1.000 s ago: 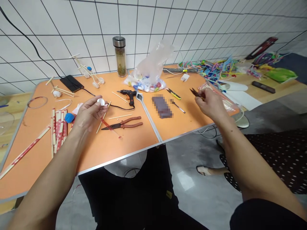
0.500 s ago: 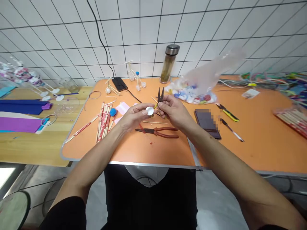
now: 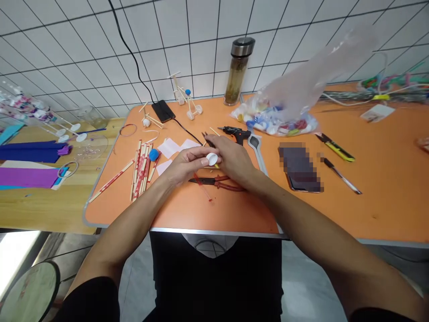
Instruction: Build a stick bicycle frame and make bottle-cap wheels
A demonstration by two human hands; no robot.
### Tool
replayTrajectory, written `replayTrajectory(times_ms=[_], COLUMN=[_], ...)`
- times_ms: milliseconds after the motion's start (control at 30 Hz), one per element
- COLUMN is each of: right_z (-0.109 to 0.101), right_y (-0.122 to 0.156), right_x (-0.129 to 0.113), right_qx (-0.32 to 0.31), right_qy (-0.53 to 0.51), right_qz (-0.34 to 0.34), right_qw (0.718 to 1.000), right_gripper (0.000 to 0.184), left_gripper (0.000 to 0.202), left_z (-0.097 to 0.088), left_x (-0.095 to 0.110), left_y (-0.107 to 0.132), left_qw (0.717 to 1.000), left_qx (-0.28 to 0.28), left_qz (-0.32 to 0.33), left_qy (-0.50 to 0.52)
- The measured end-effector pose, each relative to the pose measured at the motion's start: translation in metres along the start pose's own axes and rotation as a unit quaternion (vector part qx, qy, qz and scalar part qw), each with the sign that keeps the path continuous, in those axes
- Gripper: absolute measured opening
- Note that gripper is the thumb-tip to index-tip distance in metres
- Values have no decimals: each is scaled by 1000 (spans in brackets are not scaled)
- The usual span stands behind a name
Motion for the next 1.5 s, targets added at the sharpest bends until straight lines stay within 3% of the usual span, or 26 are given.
replayTrajectory(times_ms=[100,200,300,400,467,567,733,900,1067,1200,1333,1500], right_z=[-2,-14,-13,-6,-2,6,25,35,16,-20,-42,-43], right_y=[3,1,-4,-7,-6,-5,-3,-3,-10,-9,-3,6], right_x=[2,12,27,31,26,15,5,-2,17,29,11,-17], right_qx=[3,86,82,42,30,28,40,30,86,119,96,91], right_qy=[18,-123,-343,-478,-541,-610,-630,-658,-618,-501,-362,-291], right_qz=[21,48,98,149,164,161,166,171,171,172,124,49], right_qw=[1000,988,931,864,824,775,758,732,763,840,919,951], right_gripper=[34,26,25,39,49,54,60,58,55,38,13,12], left_gripper=[39,36,38,38,38,37,36,43,44,37,36,37], left_z=[2,-11,-33,-44,-39,-22,3,10,5,-29,-62,-68], left_x=[5,18,27,22,14,3,-3,-4,5,18,24,24], left_y=[2,2,0,-2,-3,-3,-2,-2,-2,-2,-4,-4], left_qw=[1000,997,985,977,980,990,999,1000,997,986,971,967], left_qx=[9,73,163,199,190,132,26,17,70,165,234,248], left_qz=[-4,21,45,43,27,10,8,-12,-2,29,46,52], left_qy=[3,15,40,56,57,43,19,12,14,19,10,-7])
Point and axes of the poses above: each hand's wrist, its own y-axis away from the middle knuckle, its own z-axis out of the palm, x = y × z, the point moved 6 cm from there along -y, towards the middle knuckle, and after that the axes turned 5 degrees about z, right-handed, at the moved point
